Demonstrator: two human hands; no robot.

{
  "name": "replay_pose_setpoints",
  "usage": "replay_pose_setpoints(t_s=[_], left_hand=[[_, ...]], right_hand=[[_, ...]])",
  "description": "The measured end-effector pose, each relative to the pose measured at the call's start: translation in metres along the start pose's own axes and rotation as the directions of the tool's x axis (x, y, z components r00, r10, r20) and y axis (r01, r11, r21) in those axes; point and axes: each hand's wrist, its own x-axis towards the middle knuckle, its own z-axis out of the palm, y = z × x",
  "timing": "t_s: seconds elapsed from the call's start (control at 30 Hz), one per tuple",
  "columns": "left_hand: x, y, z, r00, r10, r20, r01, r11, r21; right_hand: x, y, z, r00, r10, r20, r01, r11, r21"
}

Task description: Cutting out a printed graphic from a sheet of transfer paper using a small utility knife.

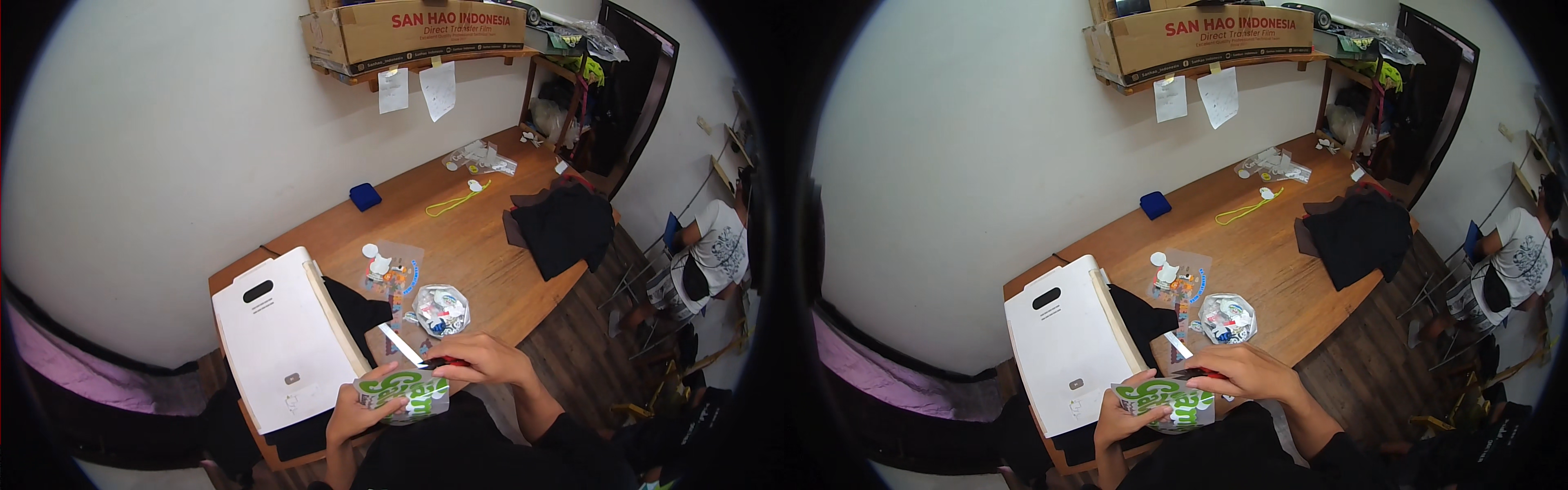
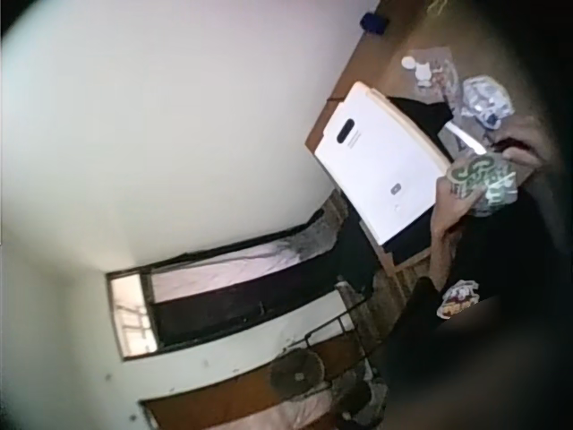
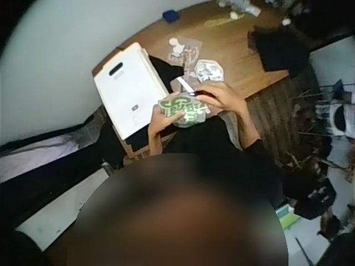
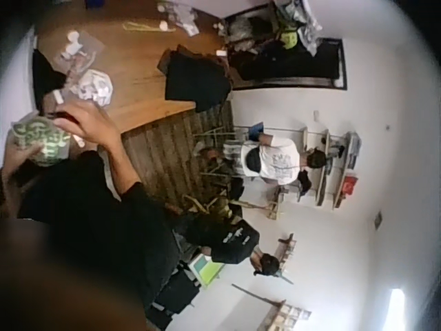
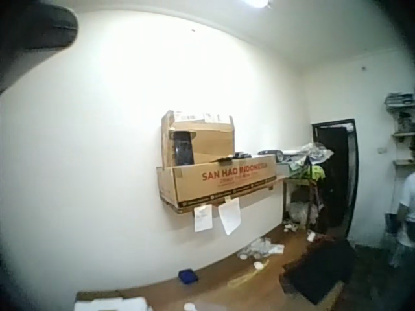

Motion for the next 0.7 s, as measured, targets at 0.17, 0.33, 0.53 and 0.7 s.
replay_pose_setpoints(t_s=[0.17,0.33,0.53,0.7], left_hand=[[0.001,-0.001,-0.004,0.999,-0.031,0.036,0.031,1.0,0.005],[0.001,-0.005,-0.004,0.999,-0.03,0.042,0.032,0.999,-0.034],[0.002,-0.015,-0.005,0.999,-0.038,0.033,0.039,0.999,-0.034],[0.0,-0.015,-0.007,0.998,-0.055,0.031,0.056,0.998,-0.03]], right_hand=[[-0.002,0.0,0.001,1.0,0.021,0.006,-0.021,1.0,-0.022],[-0.001,-0.004,0.003,1.0,0.015,-0.014,-0.015,1.0,0.007],[-0.001,0.003,0.006,0.999,0.028,-0.02,-0.028,1.0,-0.01],[0.0,0.005,0.009,0.998,-0.026,-0.049,0.026,1.0,-0.014]])
